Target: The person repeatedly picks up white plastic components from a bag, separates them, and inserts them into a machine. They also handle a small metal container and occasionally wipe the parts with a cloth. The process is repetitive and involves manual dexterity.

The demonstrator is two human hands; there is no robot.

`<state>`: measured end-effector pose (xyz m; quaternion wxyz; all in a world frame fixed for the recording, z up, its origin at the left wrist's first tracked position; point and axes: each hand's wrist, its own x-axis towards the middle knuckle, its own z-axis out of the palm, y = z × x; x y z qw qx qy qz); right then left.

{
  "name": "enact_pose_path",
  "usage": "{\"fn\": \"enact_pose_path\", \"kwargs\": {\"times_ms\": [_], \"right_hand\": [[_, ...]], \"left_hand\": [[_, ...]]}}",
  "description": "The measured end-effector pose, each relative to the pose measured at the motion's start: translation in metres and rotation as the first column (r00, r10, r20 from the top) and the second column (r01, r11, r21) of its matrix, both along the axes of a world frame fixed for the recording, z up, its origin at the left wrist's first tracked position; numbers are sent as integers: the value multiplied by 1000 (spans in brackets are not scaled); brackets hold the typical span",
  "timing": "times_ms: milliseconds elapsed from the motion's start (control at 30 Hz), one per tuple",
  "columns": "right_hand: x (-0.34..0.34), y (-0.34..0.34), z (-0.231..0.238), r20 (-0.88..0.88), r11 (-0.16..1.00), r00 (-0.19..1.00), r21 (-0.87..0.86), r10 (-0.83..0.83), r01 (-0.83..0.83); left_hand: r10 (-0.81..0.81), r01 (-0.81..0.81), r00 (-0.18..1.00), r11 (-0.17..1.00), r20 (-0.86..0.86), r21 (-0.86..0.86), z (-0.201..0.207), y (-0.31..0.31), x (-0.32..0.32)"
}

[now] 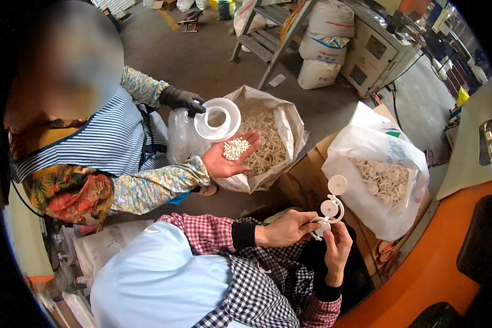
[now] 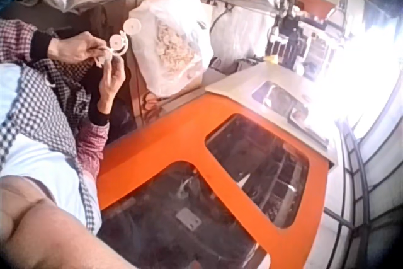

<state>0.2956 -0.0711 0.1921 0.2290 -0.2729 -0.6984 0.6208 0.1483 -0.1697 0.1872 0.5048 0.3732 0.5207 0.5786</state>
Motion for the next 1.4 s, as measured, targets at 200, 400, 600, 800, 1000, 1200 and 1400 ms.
{"fn": "enact_pose_path", "kwargs": {"times_ms": [200, 400, 600, 800, 1000, 1200, 1400], "right_hand": [[9, -3, 15, 53, 964, 999, 264, -11, -3], [13, 0, 17, 21, 958, 1000, 287, -17, 10], [11, -4, 9, -75, 946, 996, 315, -58, 78], [11, -13, 11, 11, 973, 983, -137, -184, 183], [21, -17, 12, -76, 996, 996, -82, -50, 44], [26, -19, 8, 112, 986, 988, 141, -103, 87], [23, -22, -9, 92, 912, 966, 362, -241, 193]], "left_hand": [[-170, 203, 911, 978, 376, -50, -7, 4, 0], [-311, 357, 876, 932, 369, -63, -3, 9, -9], [-273, 320, 912, 940, 306, -116, 0, 13, -6], [-128, 140, 975, 989, 180, -55, -7, 14, 3], [-92, 175, 892, 973, 442, -151, -21, 16, 4], [-97, 199, 860, 968, 502, -153, -11, 17, 4], [-164, 281, 850, 945, 500, -167, -14, 21, 5]]}}
